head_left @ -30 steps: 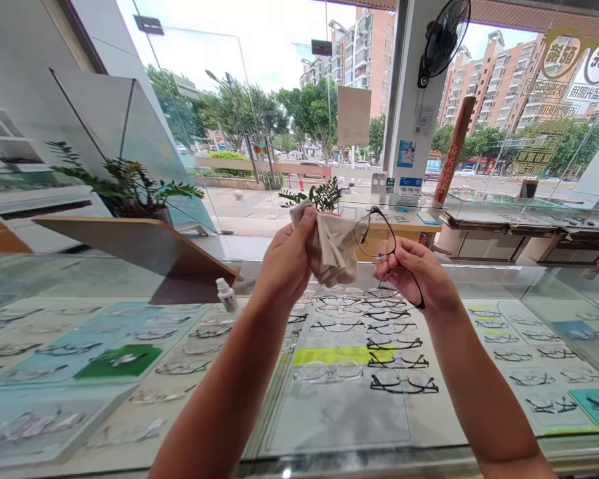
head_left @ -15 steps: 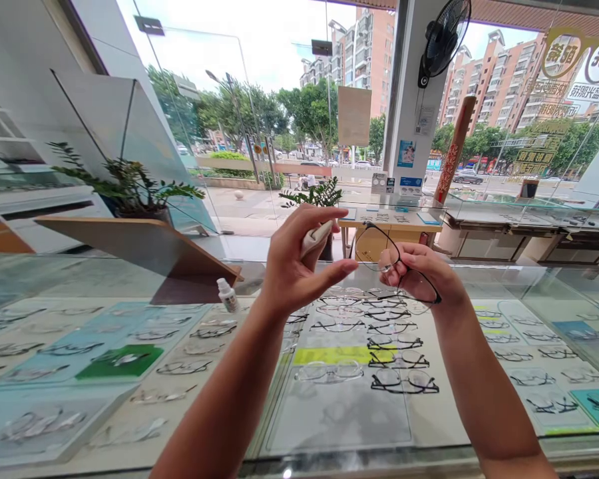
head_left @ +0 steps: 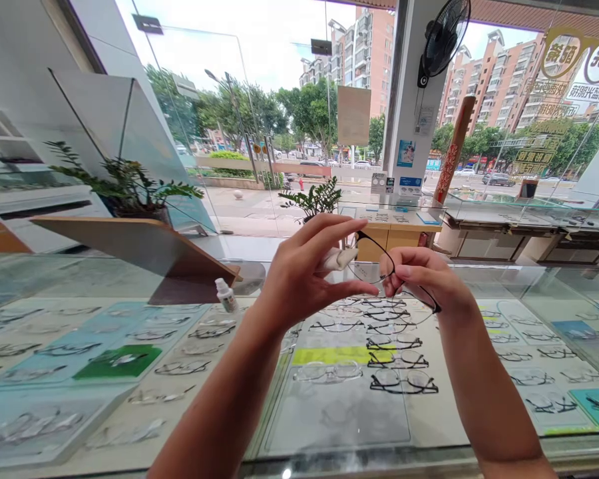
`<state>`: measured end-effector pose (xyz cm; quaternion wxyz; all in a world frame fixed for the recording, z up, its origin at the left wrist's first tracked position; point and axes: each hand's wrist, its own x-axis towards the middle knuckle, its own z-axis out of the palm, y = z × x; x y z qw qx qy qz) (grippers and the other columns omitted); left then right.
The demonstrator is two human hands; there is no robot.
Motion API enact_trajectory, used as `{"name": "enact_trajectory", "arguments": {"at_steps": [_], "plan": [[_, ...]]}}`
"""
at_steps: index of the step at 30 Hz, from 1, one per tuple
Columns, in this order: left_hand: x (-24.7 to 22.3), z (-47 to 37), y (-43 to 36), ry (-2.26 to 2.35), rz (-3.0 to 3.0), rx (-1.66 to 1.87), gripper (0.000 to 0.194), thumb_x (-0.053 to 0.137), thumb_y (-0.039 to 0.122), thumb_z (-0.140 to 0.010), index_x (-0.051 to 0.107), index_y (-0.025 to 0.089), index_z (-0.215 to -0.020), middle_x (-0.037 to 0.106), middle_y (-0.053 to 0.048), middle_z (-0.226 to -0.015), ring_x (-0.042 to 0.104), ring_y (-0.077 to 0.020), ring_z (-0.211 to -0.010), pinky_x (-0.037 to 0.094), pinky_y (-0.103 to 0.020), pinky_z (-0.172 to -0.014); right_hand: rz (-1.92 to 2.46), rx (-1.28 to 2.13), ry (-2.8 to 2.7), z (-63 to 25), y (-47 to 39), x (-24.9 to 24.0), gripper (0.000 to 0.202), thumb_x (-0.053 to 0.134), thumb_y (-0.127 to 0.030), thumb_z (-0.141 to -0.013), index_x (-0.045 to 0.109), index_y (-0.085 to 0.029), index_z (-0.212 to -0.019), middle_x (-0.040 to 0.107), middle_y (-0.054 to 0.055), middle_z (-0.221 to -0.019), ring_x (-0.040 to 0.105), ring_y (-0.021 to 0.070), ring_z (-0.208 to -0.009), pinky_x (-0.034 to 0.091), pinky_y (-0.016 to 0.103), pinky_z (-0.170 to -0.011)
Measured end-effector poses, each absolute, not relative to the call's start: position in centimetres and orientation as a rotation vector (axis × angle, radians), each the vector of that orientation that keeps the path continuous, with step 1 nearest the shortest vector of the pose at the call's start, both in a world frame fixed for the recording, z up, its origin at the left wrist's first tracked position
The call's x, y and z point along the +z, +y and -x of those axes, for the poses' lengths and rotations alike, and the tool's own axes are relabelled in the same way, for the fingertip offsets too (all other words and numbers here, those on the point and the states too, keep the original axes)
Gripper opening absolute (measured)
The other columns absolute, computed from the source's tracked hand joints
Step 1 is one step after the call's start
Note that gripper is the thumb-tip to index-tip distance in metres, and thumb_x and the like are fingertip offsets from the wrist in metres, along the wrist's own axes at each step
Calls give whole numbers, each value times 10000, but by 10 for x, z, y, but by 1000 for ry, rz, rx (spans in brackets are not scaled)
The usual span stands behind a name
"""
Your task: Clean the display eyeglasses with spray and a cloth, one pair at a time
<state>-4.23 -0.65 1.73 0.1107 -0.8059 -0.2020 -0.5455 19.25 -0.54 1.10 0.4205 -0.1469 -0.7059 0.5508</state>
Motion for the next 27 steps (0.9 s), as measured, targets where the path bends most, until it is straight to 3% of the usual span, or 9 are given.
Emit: {"name": "enact_trajectory", "arguments": {"at_steps": [9, 14, 17, 23, 25, 27], "plan": [[20, 43, -15, -524, 2334, -1597, 647, 867, 560, -767, 717, 231, -1304, 743, -114, -1211, 724, -223, -1048, 620, -319, -919, 375, 1295, -1800, -192, -16, 15, 337, 746, -483, -925, 707, -183, -775, 712, 39, -769, 649, 140, -720, 494, 278, -663], [21, 44, -19, -560, 2185, -1669, 655, 902, 532, -736, 718, 251, -1299, 744, -89, -1204, 716, -217, -1056, 613, -304, -915, 421, 1075, -1564, -192, -17, 20, 226, 691, -451, -966, 700, -225, -971, 747, 48, -867, 667, 163, -748, 537, 315, -689], [21, 44, -22, -588, 2142, -1702, 658, 914, 536, -719, 723, 247, -1278, 740, -88, -1192, 716, -217, -1023, 615, -312, -898, 420, 914, -1431, -194, -12, 20, 259, 700, -454, -959, 588, -249, -844, 716, 18, -735, 632, 156, -638, 517, 315, -629], [21, 44, -19, -573, 2050, -1779, 628, 898, 583, -716, 706, 330, -1257, 734, -49, -1105, 707, -216, -919, 609, -354, -750, 507, 602, -1378, -200, 4, 15, 543, 533, -687, -991, 407, -264, -674, 441, -65, -484, 464, 127, -408, 436, 319, -507], [21, 44, -17, -616, 1998, -1820, 587, 891, 582, -727, 704, 364, -1239, 727, -32, -1057, 692, -214, -881, 599, -378, -731, 497, 436, -1339, -198, 5, 14, 583, 472, -679, -1020, 369, -259, -629, 417, -58, -498, 480, 126, -429, 461, 326, -538], [20, 45, -13, -654, 1925, -1878, 559, 890, 591, -726, 715, 361, -1204, 720, -28, -1016, 675, -218, -863, 586, -396, -726, 447, 202, -1299, -195, 3, 12, 555, 484, -677, -1014, 432, -256, -655, 508, -32, -585, 588, 150, -558, 516, 346, -629]]}}
